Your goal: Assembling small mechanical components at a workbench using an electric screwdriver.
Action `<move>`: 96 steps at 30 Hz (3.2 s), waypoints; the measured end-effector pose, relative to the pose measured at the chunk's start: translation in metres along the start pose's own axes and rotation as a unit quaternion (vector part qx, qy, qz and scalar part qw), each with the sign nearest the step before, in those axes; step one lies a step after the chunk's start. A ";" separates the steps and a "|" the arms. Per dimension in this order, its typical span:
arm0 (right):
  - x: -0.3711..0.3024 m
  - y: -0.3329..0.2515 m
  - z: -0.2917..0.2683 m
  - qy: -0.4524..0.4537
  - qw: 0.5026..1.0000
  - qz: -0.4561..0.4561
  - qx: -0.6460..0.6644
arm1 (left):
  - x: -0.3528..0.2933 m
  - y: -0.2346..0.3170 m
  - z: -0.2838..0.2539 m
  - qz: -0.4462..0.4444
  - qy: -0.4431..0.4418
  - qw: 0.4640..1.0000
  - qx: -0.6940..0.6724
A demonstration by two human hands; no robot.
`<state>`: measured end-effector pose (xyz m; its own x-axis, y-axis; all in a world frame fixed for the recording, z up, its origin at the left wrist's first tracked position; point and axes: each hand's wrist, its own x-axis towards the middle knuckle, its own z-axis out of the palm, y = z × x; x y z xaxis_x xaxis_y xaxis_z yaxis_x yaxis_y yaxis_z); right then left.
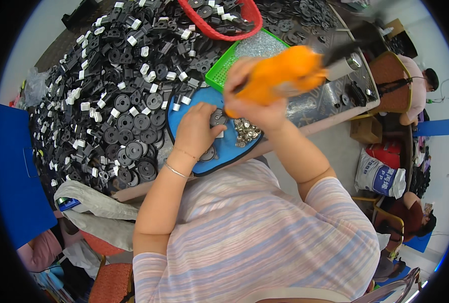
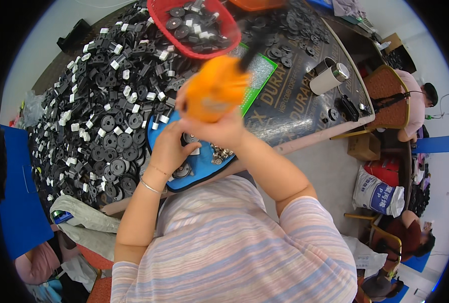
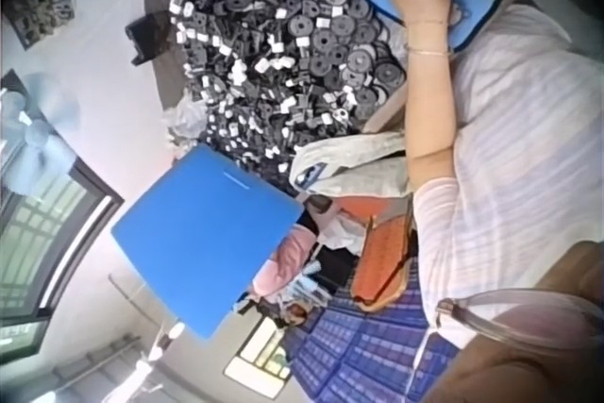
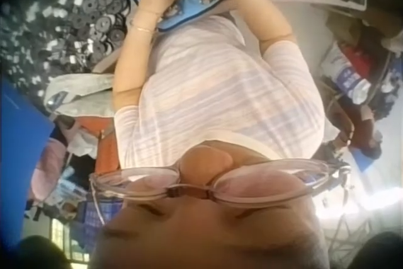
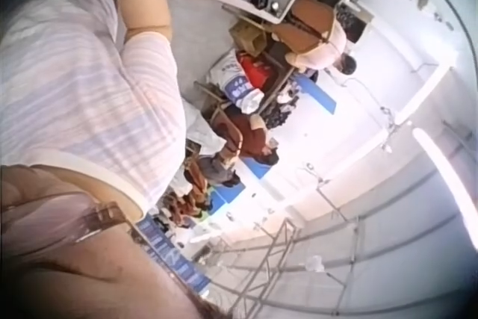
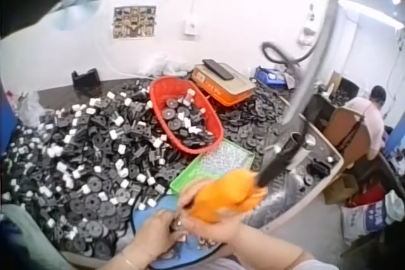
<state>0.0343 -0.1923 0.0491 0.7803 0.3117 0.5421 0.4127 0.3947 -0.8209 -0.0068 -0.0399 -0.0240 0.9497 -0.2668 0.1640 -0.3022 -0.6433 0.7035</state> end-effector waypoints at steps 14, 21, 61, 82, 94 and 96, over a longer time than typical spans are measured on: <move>-0.008 0.001 -0.064 0.154 0.985 -0.036 -0.065 | 0.010 0.003 -0.005 0.002 0.040 0.994 0.100; -0.009 0.005 -0.066 0.163 0.985 -0.030 -0.054 | 0.004 0.007 -0.015 0.000 0.052 0.996 0.075; -0.036 -0.009 0.041 -0.139 0.986 0.091 -0.030 | -0.048 -0.007 -0.037 0.005 -0.093 0.992 0.087; -0.004 0.000 -0.057 0.147 0.988 -0.038 -0.033 | -0.042 0.028 -0.018 0.038 -0.019 0.996 0.082; -0.004 0.008 -0.062 0.152 0.987 -0.025 -0.056 | -0.038 0.031 -0.010 0.028 -0.020 0.993 0.114; -0.004 0.008 -0.062 0.155 0.986 -0.032 -0.052 | -0.034 0.030 -0.014 0.055 -0.040 0.994 0.090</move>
<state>0.0638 -0.2438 0.0295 0.8509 0.0047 0.5252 0.4982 0.3097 -0.8099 -0.0470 -0.0396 0.0010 0.9031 -0.3932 0.1727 -0.4198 -0.7230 0.5487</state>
